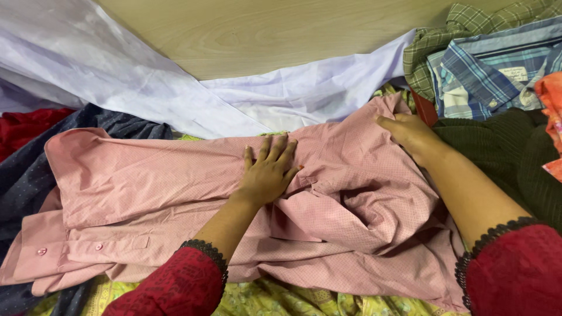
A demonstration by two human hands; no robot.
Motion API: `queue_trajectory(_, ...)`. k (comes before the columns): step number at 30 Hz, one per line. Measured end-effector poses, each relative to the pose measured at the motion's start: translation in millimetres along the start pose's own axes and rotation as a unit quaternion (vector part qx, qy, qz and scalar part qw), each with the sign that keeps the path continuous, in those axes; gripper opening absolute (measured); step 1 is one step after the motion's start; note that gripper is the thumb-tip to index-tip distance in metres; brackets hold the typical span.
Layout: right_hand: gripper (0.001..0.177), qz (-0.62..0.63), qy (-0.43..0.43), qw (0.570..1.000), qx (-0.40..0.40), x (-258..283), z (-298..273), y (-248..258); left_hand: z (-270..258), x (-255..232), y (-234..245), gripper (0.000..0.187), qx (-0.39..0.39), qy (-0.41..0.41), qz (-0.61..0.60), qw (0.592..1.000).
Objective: The person folds a pink shirt and a dark blue shirt on a bed. They smooth the fabric, fold the sleeves and body, and place the folded shirts aside. The person handles the shirts one at a time and uses both hands to align and crease the folds.
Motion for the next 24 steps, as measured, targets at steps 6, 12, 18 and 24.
queue_trajectory(6,0.079,-0.027,-0.017,0.999,0.002,39,-78,4,-4,-45,33,0.063,-0.064,0.013,-0.058,0.996)
queue_trajectory(12,0.112,-0.241,-0.021,0.97,-0.011,27,-114,18,-65,-107,82,0.056,-0.063,-0.056,-0.195,0.977)
queue_trajectory(18,0.116,-0.266,-0.058,0.961,0.045,6,-137,35,-93,-123,114,0.095,-0.154,-0.072,-0.234,0.957)
queue_trajectory(24,0.082,-0.146,-0.063,0.987,0.023,15,-148,36,-111,-132,107,0.093,-0.149,-0.12,-0.179,0.965)
Point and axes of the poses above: each hand's wrist, its own z-axis towards the middle knuckle, its own y-axis out of the back of the hand, x = y × z, the point moved 4 cm from there along z, towards the middle knuckle, and after that the axes turned 12 degrees about z, right-handed, at the moved point
